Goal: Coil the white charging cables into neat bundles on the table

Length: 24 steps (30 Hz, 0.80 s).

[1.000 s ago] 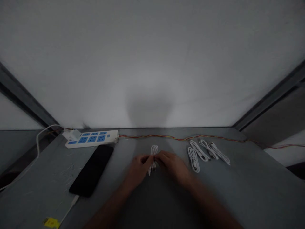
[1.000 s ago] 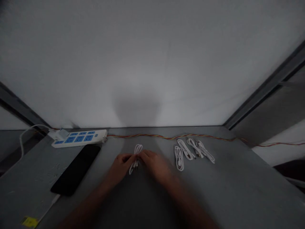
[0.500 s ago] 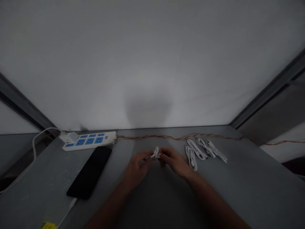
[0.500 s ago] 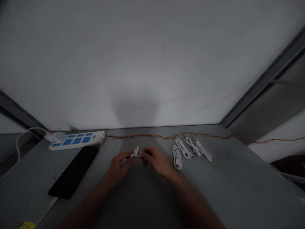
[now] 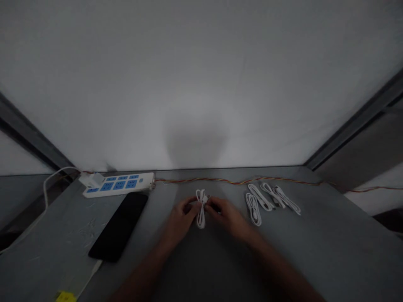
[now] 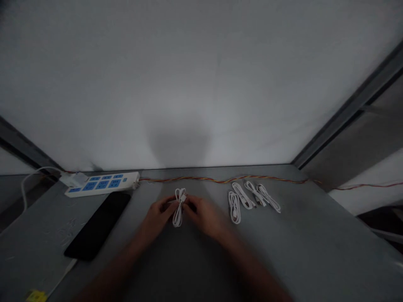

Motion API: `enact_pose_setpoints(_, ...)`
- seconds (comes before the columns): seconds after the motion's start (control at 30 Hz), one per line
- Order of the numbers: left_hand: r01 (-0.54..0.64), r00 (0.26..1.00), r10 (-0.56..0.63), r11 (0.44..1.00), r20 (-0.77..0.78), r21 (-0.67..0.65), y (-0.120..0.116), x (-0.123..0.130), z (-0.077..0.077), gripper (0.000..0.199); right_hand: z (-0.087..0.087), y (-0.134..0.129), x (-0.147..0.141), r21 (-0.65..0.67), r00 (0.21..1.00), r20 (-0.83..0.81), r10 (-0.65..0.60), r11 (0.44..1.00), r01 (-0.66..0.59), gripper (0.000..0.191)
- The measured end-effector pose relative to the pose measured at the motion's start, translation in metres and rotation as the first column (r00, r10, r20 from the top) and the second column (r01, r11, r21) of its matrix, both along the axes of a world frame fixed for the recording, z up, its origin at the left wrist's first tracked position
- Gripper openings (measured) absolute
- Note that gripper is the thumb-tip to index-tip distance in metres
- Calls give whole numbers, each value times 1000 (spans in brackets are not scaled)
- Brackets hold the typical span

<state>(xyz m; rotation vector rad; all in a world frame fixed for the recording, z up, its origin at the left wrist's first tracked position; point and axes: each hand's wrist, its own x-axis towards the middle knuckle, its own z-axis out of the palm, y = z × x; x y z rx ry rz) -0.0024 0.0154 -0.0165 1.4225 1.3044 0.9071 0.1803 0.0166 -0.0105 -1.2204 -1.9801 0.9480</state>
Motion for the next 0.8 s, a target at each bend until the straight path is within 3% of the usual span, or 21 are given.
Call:
enact_pose_setpoints(0.17, 4, 1000, -4, 999, -17, 34, -3, 2, 2, 45, -3, 3, 0, -19, 1000, 23, -11, 1000, 11, 28)
enact_pose_setpoints(0.4, 179, 983, -173, 979, -66, 95, -9, 8, -2, 44, 6, 9, 5, -16, 971, 220, -94, 995, 100, 31)
enact_pose_setpoints(0.47, 182, 980, -172, 978, -99, 102, -10, 9, -5, 44, 10, 11, 12, 32, 904, 404, -140, 990, 139, 28)
enact_pose_setpoints(0.57, 193, 972, -176, 976, -155, 98, -11, 10, -7, 39, 16, 13, 27, 130, 703, 653, -282, 956, 263, 27)
enact_pose_setpoints(0.63, 219, 963, -198, 970, -182, 102, -11, 10, -7, 36, 19, 13, 39, 162, 605, 715, -351, 924, 346, 26)
enact_pose_setpoints(0.8, 236, 946, -193, 961, -259, 146, -12, 8, -5, 30, 31, 13, 68, 165, 456, 781, -427, 845, 509, 19)
